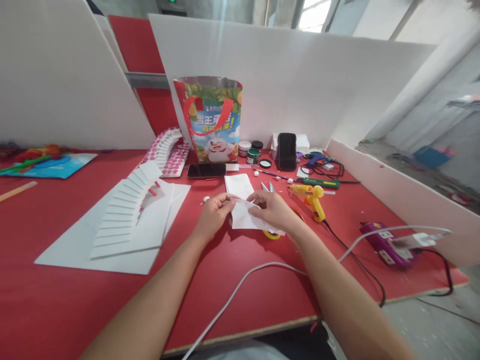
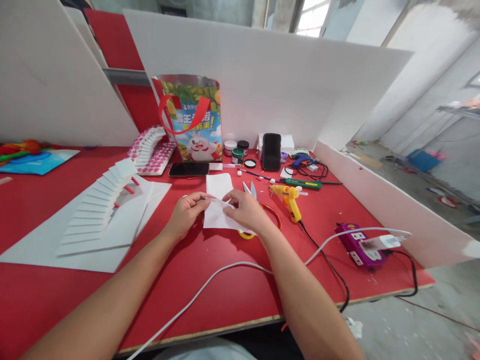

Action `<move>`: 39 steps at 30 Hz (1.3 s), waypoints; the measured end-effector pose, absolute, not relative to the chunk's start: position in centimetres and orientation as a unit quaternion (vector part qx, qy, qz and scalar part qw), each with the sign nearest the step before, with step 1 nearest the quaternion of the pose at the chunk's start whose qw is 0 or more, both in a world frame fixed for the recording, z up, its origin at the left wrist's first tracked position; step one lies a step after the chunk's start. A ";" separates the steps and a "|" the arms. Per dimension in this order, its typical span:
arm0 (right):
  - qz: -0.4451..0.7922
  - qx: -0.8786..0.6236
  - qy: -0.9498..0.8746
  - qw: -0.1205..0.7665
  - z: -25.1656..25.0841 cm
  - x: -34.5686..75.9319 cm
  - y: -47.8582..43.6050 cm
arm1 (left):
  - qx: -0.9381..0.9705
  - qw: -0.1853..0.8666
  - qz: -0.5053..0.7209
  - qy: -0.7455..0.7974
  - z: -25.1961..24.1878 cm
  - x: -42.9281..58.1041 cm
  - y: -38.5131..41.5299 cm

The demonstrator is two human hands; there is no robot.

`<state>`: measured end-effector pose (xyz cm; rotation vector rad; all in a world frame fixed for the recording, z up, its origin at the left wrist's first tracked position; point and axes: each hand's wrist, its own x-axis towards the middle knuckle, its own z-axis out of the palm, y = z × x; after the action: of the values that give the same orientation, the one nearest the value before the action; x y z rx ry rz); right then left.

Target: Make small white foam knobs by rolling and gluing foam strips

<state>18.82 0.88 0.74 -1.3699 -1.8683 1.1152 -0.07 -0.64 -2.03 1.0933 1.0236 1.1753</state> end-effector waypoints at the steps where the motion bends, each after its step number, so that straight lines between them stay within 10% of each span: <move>1: 0.421 -0.509 -0.692 0.292 0.7 19.0 1.0 | 0.468 0.579 0.506 0.435 -2.1 -0.1 -0.5; 10: 0.596 -0.492 -0.557 0.304 2.0 19.4 0.7 | 0.475 0.578 0.516 0.418 -2.3 -0.5 -0.4; 21: 0.449 -0.494 -0.672 0.321 1.1 18.2 0.6 | 0.543 0.524 0.491 0.436 -1.4 -0.3 -0.8; 39: 0.612 -0.458 -0.536 0.357 1.4 19.8 1.1 | 0.437 0.597 0.544 0.396 -1.5 -0.6 -0.5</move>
<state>19.79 1.09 1.35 -1.1819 -1.3850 1.5812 -0.59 -0.54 -1.51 1.0147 0.9202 1.2624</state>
